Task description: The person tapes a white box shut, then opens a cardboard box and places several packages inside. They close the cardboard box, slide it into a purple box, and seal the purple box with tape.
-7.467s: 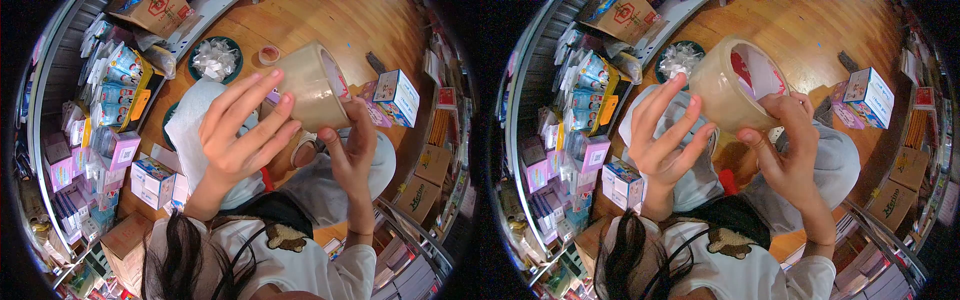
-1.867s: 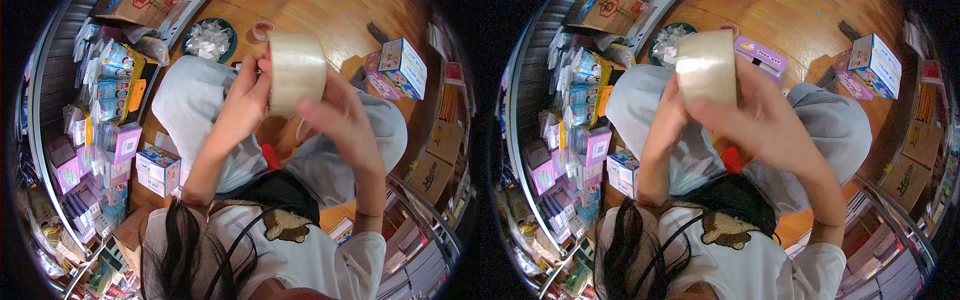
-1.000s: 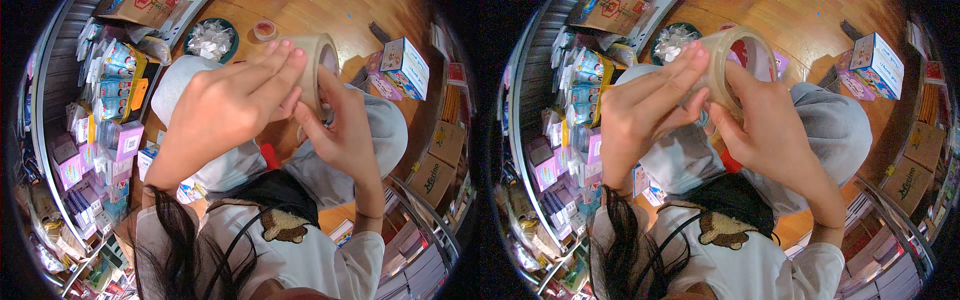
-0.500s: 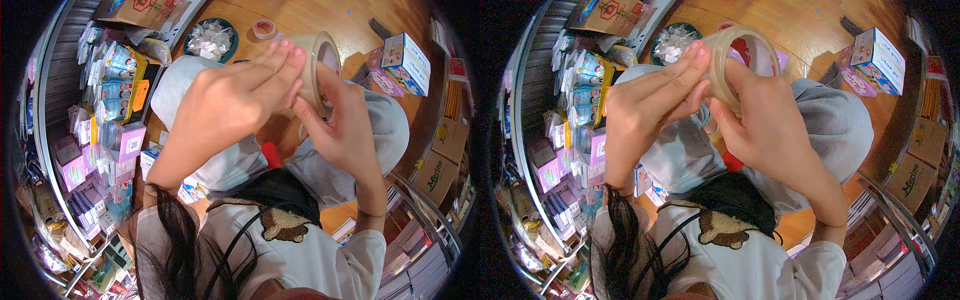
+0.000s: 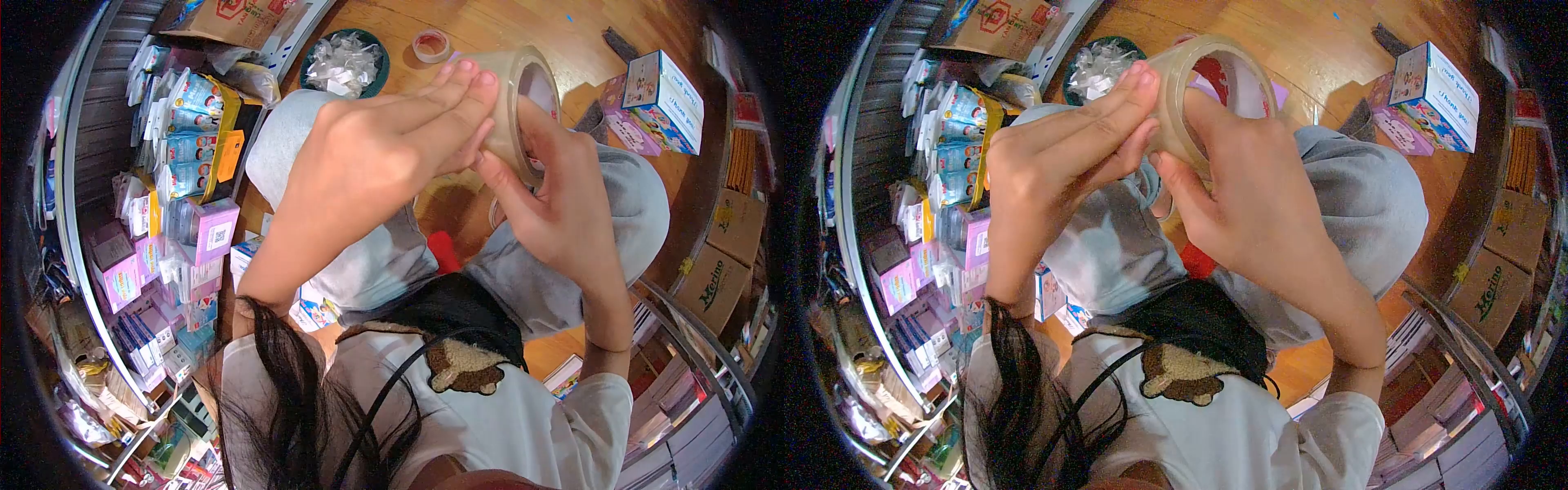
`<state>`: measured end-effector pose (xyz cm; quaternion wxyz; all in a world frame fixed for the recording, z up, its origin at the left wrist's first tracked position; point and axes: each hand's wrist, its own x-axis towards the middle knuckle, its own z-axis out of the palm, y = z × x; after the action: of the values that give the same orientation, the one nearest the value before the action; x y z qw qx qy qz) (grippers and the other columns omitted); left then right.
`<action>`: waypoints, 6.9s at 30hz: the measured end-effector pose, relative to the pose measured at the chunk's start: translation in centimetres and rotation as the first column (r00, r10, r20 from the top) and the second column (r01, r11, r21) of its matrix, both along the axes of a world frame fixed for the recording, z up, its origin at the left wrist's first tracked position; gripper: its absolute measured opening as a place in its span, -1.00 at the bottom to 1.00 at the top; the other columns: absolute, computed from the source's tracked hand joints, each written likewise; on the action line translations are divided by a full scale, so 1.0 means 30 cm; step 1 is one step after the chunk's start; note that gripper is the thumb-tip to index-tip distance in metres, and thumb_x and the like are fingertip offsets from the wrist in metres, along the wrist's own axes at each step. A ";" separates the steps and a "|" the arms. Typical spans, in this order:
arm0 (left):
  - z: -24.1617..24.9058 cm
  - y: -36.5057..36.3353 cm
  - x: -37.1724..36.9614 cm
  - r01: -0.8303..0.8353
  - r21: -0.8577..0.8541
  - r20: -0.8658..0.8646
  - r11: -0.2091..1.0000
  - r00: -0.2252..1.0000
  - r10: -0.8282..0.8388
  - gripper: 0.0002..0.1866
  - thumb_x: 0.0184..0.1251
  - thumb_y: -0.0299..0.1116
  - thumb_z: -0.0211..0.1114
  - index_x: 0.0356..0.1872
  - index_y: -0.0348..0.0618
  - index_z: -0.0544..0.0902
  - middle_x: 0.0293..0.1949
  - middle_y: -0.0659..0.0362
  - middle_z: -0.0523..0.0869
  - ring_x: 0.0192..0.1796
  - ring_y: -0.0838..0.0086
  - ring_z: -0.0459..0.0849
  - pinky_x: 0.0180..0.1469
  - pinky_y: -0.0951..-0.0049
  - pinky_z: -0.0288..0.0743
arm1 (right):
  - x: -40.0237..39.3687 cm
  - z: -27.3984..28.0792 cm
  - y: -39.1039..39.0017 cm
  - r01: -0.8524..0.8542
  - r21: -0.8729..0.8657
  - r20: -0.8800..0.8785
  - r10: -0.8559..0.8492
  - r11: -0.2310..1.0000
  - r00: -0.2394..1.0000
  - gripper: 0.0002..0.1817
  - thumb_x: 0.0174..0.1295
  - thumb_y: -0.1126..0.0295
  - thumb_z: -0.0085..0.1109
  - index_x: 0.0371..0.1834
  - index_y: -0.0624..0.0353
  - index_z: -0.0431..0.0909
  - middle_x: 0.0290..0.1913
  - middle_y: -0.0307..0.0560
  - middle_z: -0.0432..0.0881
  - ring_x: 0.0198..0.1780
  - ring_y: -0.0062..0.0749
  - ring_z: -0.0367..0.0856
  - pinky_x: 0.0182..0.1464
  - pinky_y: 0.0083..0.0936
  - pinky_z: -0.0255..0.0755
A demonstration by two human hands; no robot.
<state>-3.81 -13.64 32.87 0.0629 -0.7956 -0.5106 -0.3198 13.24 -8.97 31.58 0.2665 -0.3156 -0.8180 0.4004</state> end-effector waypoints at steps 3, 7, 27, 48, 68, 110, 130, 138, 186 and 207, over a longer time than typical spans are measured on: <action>-0.004 0.002 0.000 -0.006 0.017 -0.006 1.000 1.000 0.006 -0.63 -0.07 -0.55 0.39 -0.13 -0.20 0.68 -0.18 0.03 0.70 -0.40 0.44 0.72 -0.39 0.58 0.56 | 0.004 0.020 0.004 -0.016 0.052 0.068 0.012 0.999 0.998 -0.68 0.04 0.49 0.20 -0.12 0.34 0.44 -0.60 0.03 0.47 -0.60 -0.34 0.40 -0.48 -0.52 0.24; -0.005 0.001 0.000 -0.006 0.021 -0.002 1.000 1.000 0.006 -0.64 -0.07 -0.55 0.39 -0.14 -0.21 0.68 -0.19 0.04 0.71 -0.37 0.43 0.73 -0.37 0.58 0.57 | 0.003 0.009 0.004 -0.011 0.021 0.053 0.010 1.000 0.999 -0.68 0.05 0.49 0.19 -0.11 0.34 0.44 -0.57 0.03 0.52 -0.58 -0.34 0.47 -0.47 -0.54 0.27; -0.033 0.017 -0.001 0.007 0.114 0.044 0.993 0.999 -0.012 -0.67 -0.06 -0.59 0.38 -0.16 -0.25 0.67 -0.24 0.03 0.72 -0.30 0.40 0.74 -0.32 0.57 0.59 | -0.011 -0.016 0.003 0.018 -0.007 -0.079 -0.019 1.000 0.997 -0.80 0.02 0.46 0.15 -0.33 0.29 0.38 -0.60 0.18 0.48 -0.49 0.17 0.49 -0.47 -0.16 0.32; -0.033 0.021 -0.013 0.048 0.011 0.147 0.999 0.988 -0.049 -0.67 -0.06 -0.58 0.38 -0.16 -0.24 0.68 -0.20 0.05 0.71 -0.25 0.40 0.74 -0.28 0.57 0.58 | -0.014 -0.004 -0.004 0.034 -0.083 -0.064 -0.040 0.996 0.997 -0.77 0.02 0.47 0.15 -0.24 0.28 0.44 -0.50 0.21 0.53 -0.42 0.18 0.53 -0.40 -0.19 0.40; -0.024 0.004 -0.018 0.000 -0.066 0.136 0.998 0.991 0.009 -0.71 -0.05 -0.51 0.38 -0.20 -0.23 0.66 -0.31 0.07 0.72 -0.33 0.43 0.70 -0.34 0.53 0.57 | -0.017 -0.007 -0.021 0.055 -0.072 0.000 -0.055 0.996 0.998 -0.81 0.03 0.44 0.17 -0.35 0.28 0.41 -0.56 0.20 0.50 -0.48 0.17 0.51 -0.46 -0.15 0.36; 0.006 -0.001 -0.017 0.036 -0.157 0.244 0.987 0.970 0.004 -0.83 -0.08 -0.59 0.39 -0.37 -0.29 0.69 -0.22 0.05 0.72 -0.09 0.31 0.70 -0.07 0.49 0.56 | -0.007 0.012 -0.004 0.023 -0.055 0.120 -0.016 0.998 0.993 -0.79 0.15 0.44 0.15 -0.20 0.32 0.47 -0.55 -0.10 0.57 -0.59 -0.57 0.53 -0.50 -0.62 0.28; -0.034 0.018 0.030 -0.061 -0.119 0.222 0.991 0.971 0.086 -0.80 -0.06 -0.58 0.36 -0.37 -0.30 0.55 -0.22 0.08 0.67 -0.21 0.34 0.67 -0.16 0.49 0.54 | -0.015 0.005 -0.008 0.026 -0.029 0.076 -0.023 0.999 0.997 -0.79 0.12 0.51 0.13 -0.19 0.36 0.45 -0.57 -0.05 0.56 -0.63 -0.46 0.56 -0.59 -0.59 0.29; -0.088 0.041 0.008 -0.031 -0.077 0.386 0.997 0.921 0.058 -0.80 -0.06 -0.51 0.31 -0.35 -0.22 0.53 -0.36 0.18 0.60 -0.42 0.36 0.63 -0.37 0.46 0.57 | -0.014 -0.003 -0.009 -0.001 -0.121 0.076 0.010 0.993 0.997 -0.73 0.17 0.48 0.12 -0.09 0.37 0.44 -0.50 -0.10 0.60 -0.61 -0.64 0.51 -0.58 -0.65 0.33; -0.005 0.004 0.014 -0.034 -0.021 0.843 0.999 0.537 0.036 -0.88 0.34 -0.47 0.11 -0.31 -0.32 0.39 -0.40 0.17 0.48 -0.31 0.52 0.49 -0.02 0.34 0.51 | -0.047 0.016 0.007 -0.292 -0.823 -0.486 -0.338 0.488 0.806 -0.66 0.21 0.35 0.04 0.02 0.26 0.37 -0.26 -0.15 0.51 -0.28 -0.52 0.48 -0.24 -0.59 0.39; 0.016 0.009 -0.184 0.245 -0.053 0.568 0.968 0.805 -0.173 -0.86 0.25 -0.43 0.22 -0.29 -0.28 0.47 -0.36 0.23 0.47 -0.35 0.57 0.47 -0.24 0.62 0.37 | -0.001 0.041 0.041 0.059 0.103 -0.322 -0.022 0.993 0.946 -0.32 -0.32 0.67 -0.03 0.09 0.25 0.49 -0.19 -0.09 0.63 -0.27 -0.45 0.56 -0.17 -0.62 0.39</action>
<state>-9.34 -13.37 33.34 -0.1741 -0.7210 -0.4345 -0.5110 13.20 -7.74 32.82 0.4212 -0.2477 -0.7781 0.3946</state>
